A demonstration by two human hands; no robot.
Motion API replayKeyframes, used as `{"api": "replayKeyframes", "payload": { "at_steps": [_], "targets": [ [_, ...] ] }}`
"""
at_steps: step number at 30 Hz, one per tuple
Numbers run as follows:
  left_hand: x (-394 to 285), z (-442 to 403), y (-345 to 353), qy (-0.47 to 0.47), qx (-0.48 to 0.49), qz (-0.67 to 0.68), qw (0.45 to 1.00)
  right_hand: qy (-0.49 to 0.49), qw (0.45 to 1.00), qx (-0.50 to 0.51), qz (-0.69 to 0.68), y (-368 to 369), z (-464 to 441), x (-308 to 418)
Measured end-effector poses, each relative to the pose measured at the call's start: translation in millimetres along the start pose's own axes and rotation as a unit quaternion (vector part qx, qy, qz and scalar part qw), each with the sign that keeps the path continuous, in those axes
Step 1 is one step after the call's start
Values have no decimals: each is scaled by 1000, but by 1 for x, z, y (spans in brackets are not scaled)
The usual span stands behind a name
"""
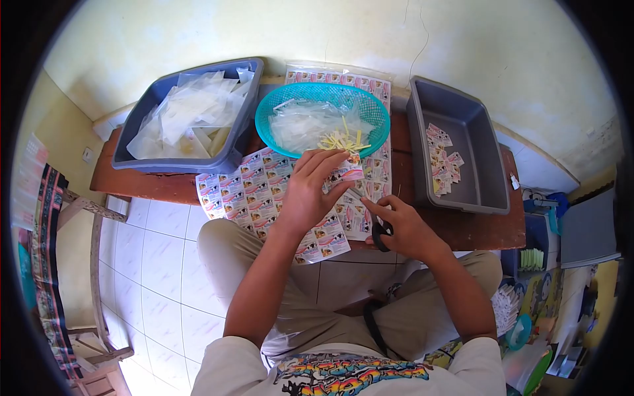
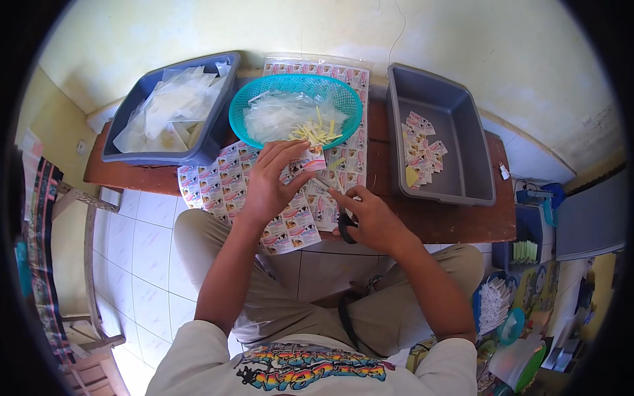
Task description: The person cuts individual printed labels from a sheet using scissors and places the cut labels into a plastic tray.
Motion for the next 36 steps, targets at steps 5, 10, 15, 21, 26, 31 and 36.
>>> {"api": "replayKeyframes", "payload": {
  "at_steps": [5,10,15,21,26,31,36],
  "targets": [
    [0,0,3,5,12,7,1000,26,996,20,81,15,-1,-17],
    [-3,1,6,-9,19,16,1000,60,984,29,164,27,-7,-22],
    [-2,2,7,-18,28,14,999,46,975,9,217,37,-14,-28],
    [-1,0,8,-18,31,14,999,52,973,15,225,42,-18,-30],
    [-2,-1,9,-28,33,25,999,60,972,26,225,39,-23,-22],
    [-1,0,9,-43,34,38,998,81,967,32,239,40,-26,-24],
    [-1,0,7,-52,45,39,997,105,966,73,223,18,-30,-6]
  ]
}}
Point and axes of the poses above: each hand's wrist, its own z-axis away from the middle knuckle, its own y-axis out of the palm, x = y × z, the point moved 1 cm from there along -z, towards the middle knuckle, and after that the axes turned 2 degrees about -x, right-handed, at the moved point
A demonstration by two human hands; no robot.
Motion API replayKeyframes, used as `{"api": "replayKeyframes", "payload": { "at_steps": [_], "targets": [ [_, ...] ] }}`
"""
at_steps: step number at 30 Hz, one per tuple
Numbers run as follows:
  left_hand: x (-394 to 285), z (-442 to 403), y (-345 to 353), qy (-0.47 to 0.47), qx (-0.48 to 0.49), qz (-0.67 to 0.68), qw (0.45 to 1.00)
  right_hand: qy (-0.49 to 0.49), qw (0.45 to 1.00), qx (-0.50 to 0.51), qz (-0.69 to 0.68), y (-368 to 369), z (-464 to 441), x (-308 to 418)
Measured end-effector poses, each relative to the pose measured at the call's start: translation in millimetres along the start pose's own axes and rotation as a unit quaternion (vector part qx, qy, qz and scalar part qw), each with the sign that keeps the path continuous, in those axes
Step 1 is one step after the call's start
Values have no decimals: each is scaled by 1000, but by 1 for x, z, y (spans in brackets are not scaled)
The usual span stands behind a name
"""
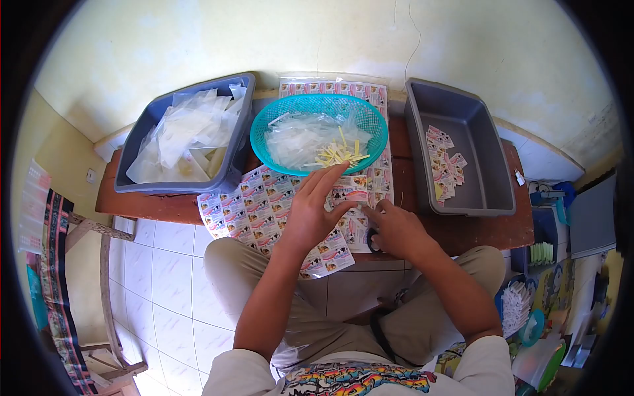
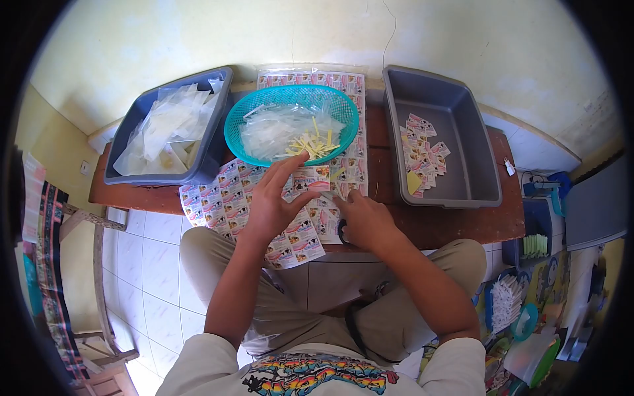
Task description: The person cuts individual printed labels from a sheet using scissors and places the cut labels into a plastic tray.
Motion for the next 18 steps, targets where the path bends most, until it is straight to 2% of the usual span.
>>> {"api": "replayKeyframes", "payload": {
  "at_steps": [3,5,6,8,9,11,18],
  "targets": [
    [0,0,0,0,3,1,1000,-8,998,-28,-50,-9,-1,-7],
    [0,0,0,-1,4,3,1000,-59,976,-148,-150,-19,-4,-9],
    [0,0,0,3,7,-1,1000,-58,976,-148,-150,-23,-6,-10],
    [-1,0,1,9,11,-5,1000,-58,942,-234,-235,-31,-9,-8],
    [-3,-1,1,11,17,-8,1000,-57,941,-235,-236,-35,-9,-5],
    [-5,-1,1,14,24,-10,1000,-1,901,-227,-369,-40,-9,-2],
    [-10,0,1,6,69,30,997,12,896,-192,-401,-40,-15,0]
  ]
}}
Point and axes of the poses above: each hand's wrist, its own z-axis away from the middle knuckle, its own y-axis out of the palm, x = y × z, the point moved 1 cm from there along -z, towards the middle knuckle, and after that the axes turned 2 degrees about -x, right-handed, at the moved point
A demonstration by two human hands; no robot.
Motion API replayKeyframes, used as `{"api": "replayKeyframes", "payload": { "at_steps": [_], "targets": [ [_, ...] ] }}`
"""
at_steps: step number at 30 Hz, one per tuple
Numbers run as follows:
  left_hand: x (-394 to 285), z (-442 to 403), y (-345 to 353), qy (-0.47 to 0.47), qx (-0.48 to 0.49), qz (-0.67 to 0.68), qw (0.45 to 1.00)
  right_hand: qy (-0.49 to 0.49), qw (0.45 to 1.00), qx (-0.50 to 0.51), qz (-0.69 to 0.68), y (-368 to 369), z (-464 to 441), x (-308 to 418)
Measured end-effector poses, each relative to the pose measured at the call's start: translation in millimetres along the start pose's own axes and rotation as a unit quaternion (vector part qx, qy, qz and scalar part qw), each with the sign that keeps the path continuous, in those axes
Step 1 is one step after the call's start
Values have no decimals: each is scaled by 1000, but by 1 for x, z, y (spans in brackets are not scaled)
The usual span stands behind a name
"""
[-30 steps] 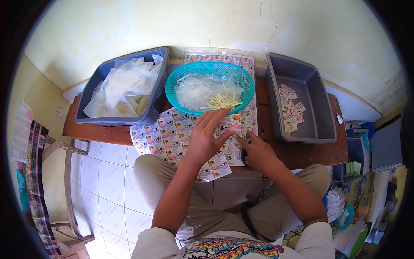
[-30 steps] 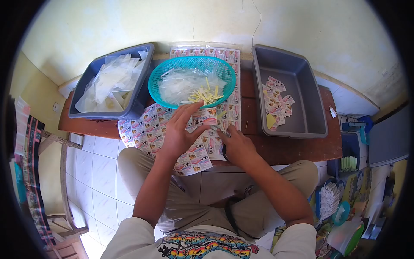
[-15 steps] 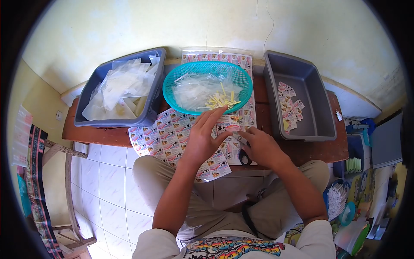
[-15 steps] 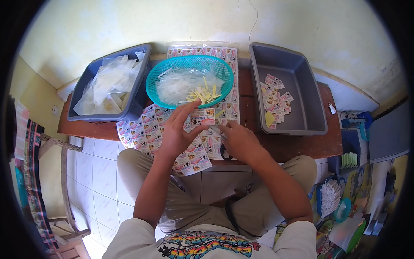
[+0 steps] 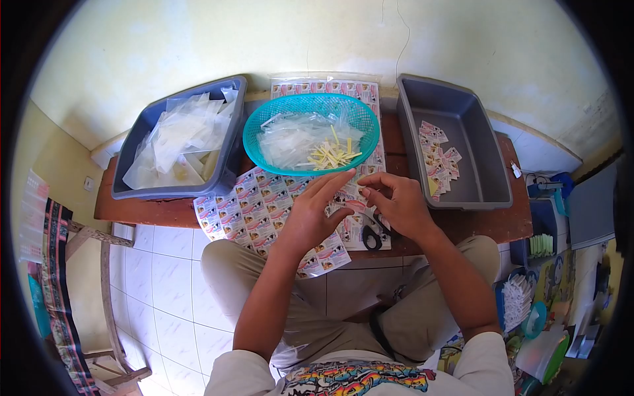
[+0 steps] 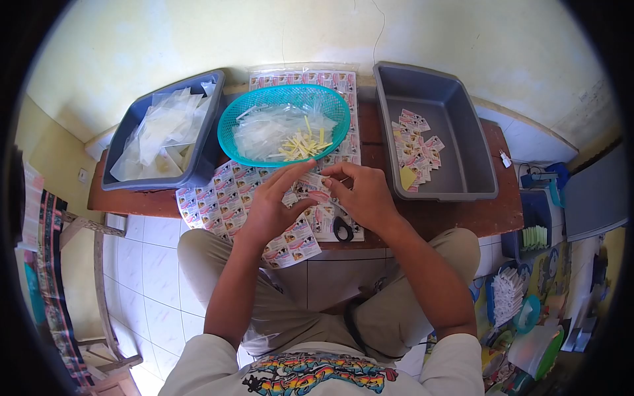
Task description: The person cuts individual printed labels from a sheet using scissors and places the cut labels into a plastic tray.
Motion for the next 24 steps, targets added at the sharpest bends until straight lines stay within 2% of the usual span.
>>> {"api": "replayKeyframes", "payload": {
  "at_steps": [2,6,13,20,24],
  "targets": [
    [1,0,0,0,9,4,1000,42,999,19,-12,-1,0,7],
    [1,0,-2,14,6,-12,1000,47,999,13,-17,1,-3,5],
    [0,0,-2,27,-56,-52,997,67,988,-20,-137,5,-6,-2],
    [2,4,7,16,-67,-53,996,72,970,-21,-230,14,-4,-5],
    [2,2,5,19,-63,-54,996,86,975,-17,-205,13,-3,-1]
  ]
}}
Point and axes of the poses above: each hand's wrist, its own z-axis away from the middle knuckle, its own y-axis out of the palm, x = y × z, the point moved 1 cm from there along -z, towards the middle knuckle, and after that the axes turned 2 degrees about -x, right-handed, at the moved point
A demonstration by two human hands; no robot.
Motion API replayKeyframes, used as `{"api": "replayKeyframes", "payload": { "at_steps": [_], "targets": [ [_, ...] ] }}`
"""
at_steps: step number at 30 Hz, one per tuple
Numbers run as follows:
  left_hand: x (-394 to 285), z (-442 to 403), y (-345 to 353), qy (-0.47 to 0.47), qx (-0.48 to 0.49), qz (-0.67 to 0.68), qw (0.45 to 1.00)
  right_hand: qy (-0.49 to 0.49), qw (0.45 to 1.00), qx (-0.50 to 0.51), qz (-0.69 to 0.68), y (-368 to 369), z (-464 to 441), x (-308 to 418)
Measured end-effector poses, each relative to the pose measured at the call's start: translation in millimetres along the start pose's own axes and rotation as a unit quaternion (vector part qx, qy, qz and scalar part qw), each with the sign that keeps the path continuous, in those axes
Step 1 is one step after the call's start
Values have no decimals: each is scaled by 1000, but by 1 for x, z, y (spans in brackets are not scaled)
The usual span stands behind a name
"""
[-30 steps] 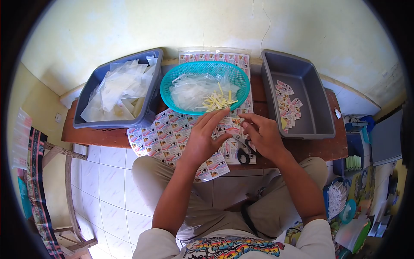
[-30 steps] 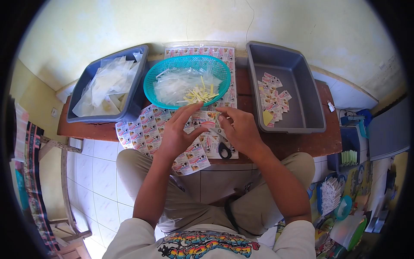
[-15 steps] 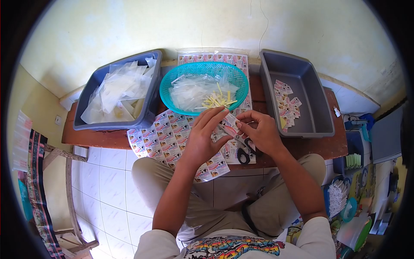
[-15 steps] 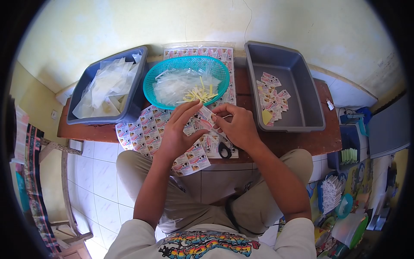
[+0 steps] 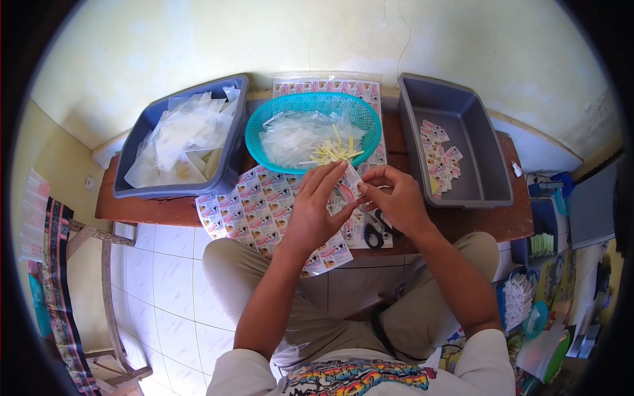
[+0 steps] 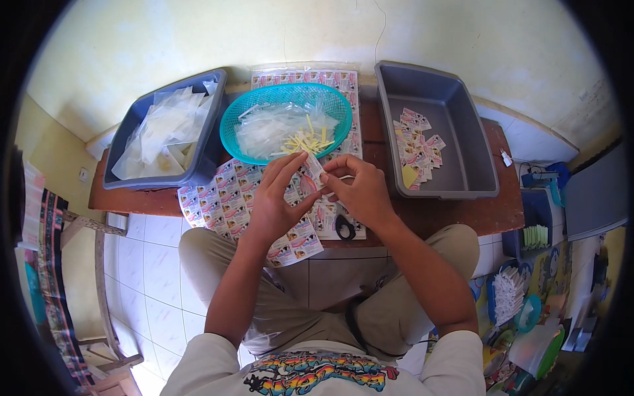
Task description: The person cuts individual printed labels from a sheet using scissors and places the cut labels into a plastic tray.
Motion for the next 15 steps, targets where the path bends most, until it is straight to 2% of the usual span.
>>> {"api": "replayKeyframes", "payload": {
  "at_steps": [5,15],
  "targets": [
    [-3,-4,-4,13,11,22,1000,14,999,10,50,-3,0,4],
    [-4,-5,-7,11,25,45,999,-1,1000,2,26,-3,-2,-5]
  ]
}}
Point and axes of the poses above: each hand's wrist, its own z-axis away from the middle knuckle, its own y-axis out of the palm, x = y × z, the point moved 1 cm from there along -z, towards the middle knuckle, and after that the axes turned 2 degrees about -x, right-handed, at the moved point
